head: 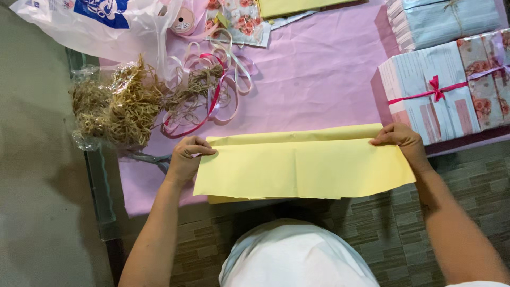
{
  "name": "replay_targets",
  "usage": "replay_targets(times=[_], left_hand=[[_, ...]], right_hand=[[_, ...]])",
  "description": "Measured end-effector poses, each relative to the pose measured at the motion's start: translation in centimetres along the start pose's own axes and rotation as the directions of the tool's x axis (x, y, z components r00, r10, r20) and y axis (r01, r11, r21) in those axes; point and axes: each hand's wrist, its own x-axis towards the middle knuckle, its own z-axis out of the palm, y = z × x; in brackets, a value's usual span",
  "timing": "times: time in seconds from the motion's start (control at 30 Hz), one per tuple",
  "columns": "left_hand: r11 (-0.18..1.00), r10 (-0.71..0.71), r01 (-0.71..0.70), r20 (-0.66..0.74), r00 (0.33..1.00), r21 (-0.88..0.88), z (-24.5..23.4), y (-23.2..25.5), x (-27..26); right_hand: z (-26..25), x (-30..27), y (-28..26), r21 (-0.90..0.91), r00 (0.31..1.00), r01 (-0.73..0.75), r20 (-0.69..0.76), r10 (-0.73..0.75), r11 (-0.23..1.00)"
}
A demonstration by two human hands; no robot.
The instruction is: The person cuts a sheet of yellow wrapping paper with scissors, folds and creases it, places a cardboard box on the paper, and folds the paper around the box, trimming tape and adjusting the folds to wrap the box.
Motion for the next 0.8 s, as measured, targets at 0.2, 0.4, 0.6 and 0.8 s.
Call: replay_targets(times=[0.2, 0.4, 0.6, 0.8], left_hand=[[0.944, 0.210, -0.205, 0.009, 0.978, 0.258, -0.4, 1.5, -0.7], [0.904, 0.269, -0.261, 0.024, 0.963, 0.339, -0.1, 2.1, -1.7], [0.814, 0.371, -0.352, 0.053, 0.927, 0.461, 0.2, 2.2, -2.4], [0.760, 0.414, -0.396, 0.086, 0.906, 0.515, -0.1, 2.4, -2.5]], right_hand=[[0.8, -0.4, -0.8, -0.208, 0.994, 0.103, -0.009, -0.107, 0.973], [1.0, -0.6, -0.6, -0.341, 0.990, 0.130, -0.003, -0.139, 0.931], [0.9, -0.3, -0.3, -0.430, 0.978, 0.199, 0.031, -0.206, 0.880], [0.9, -0.4, -0.3, -0.524, 0.978, 0.197, 0.040, -0.207, 0.828]])
